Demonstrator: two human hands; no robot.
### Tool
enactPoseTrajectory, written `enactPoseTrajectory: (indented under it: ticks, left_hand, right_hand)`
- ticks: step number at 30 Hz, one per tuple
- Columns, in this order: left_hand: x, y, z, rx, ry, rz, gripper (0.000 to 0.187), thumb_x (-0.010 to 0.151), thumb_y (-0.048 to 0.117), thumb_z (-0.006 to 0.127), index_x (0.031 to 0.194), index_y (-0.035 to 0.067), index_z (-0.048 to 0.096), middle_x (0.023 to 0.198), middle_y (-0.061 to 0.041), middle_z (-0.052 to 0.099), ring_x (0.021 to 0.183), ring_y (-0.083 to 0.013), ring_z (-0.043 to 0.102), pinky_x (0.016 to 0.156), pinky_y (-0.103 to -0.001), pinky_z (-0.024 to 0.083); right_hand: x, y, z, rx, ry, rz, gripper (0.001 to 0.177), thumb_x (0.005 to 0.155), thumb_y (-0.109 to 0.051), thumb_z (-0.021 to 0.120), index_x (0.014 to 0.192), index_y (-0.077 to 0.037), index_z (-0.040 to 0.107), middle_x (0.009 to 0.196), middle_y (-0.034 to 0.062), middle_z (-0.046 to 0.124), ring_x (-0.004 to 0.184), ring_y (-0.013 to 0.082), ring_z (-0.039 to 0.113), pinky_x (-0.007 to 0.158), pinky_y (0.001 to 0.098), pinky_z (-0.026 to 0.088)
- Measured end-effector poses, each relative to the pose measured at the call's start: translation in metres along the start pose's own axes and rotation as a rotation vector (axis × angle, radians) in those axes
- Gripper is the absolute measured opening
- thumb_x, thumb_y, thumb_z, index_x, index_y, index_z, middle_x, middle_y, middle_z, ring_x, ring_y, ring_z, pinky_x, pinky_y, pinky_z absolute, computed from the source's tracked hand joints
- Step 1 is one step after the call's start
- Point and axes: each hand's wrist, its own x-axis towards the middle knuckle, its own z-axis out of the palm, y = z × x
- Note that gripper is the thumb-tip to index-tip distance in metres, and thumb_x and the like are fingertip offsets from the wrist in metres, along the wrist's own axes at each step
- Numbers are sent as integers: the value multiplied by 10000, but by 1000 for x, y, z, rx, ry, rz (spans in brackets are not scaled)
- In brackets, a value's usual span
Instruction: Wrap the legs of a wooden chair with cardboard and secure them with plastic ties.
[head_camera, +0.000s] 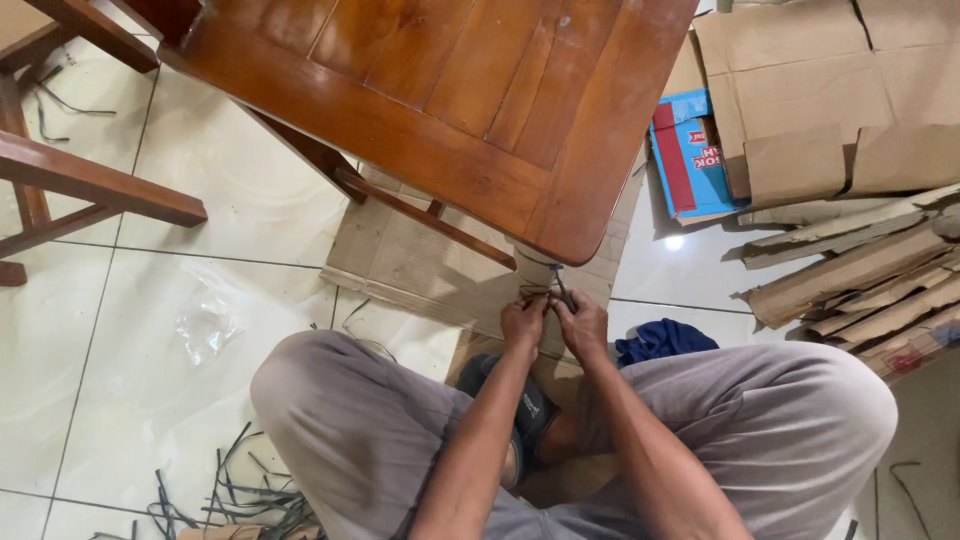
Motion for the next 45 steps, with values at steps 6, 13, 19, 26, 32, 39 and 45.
enactPoseTrajectory:
  ticks: [6, 13, 19, 26, 32, 39, 45]
  left_hand:
    - [21, -34, 7, -53, 65, 16, 244, 928, 273, 686, 964, 35, 728, 949, -157, 697, 871, -238, 649, 774, -461, 542]
    - [23, -28, 10, -99, 40, 34, 192, 952, 195, 624, 900, 31, 709, 853, -114, 650, 772, -186, 603, 707, -415, 514]
    - [33, -31, 6, -118, 28, 50, 456, 943, 150, 640, 1302, -124, 577, 1112, -288, 660, 1069, -410, 657, 817, -586, 521]
    - [30, -40, 9, -215, 21, -89, 334, 909, 213, 656, 1183, 23, 647, 954, -113, 687, 905, -244, 656, 762, -464, 553]
    - [6, -25, 21, -389, -81, -166, 191, 791, 220, 761, 936, 119, 690, 849, -24, 660, 833, -181, 686, 769, -440, 534]
    - [13, -25, 17, -249, -48, -73, 180, 799, 209, 793, 918, 80, 758, 861, -94, 735, 870, -213, 745, 710, -397, 560]
    - [30, -28, 19, -253, 13, -66, 172, 670, 129, 796, 782, 46, 695, 679, -105, 649, 659, -196, 710, 530, -339, 485]
  right_hand:
    - [27, 37, 9, 375, 142, 168, 249, 851, -181, 805, 1092, -145, 755, 728, 20, 706, 682, 122, 652, 702, 296, 519]
    - [30, 36, 21, 522, 289, 187, 236, 855, -76, 776, 1076, -78, 691, 720, 42, 671, 691, 120, 620, 674, 279, 494]
    - [23, 39, 29, 535, 418, 253, 251, 808, -90, 806, 1034, -108, 698, 692, 19, 656, 636, 99, 628, 626, 247, 488]
    - [-3, 16, 15, 173, 324, 324, 144, 837, -249, 782, 980, -266, 788, 704, -23, 720, 698, 144, 693, 715, 289, 534]
    - [-20, -5, 13, 37, 274, 267, 134, 878, -330, 754, 953, -229, 799, 722, 50, 717, 811, 255, 712, 813, 408, 545]
    - [-17, 23, 19, -91, 186, 231, 150, 884, -314, 731, 955, -199, 796, 796, 63, 763, 917, 321, 736, 867, 462, 559]
    - [-22, 9, 14, -129, 128, 178, 195, 923, -279, 679, 997, -122, 768, 865, 136, 767, 987, 390, 722, 906, 526, 534]
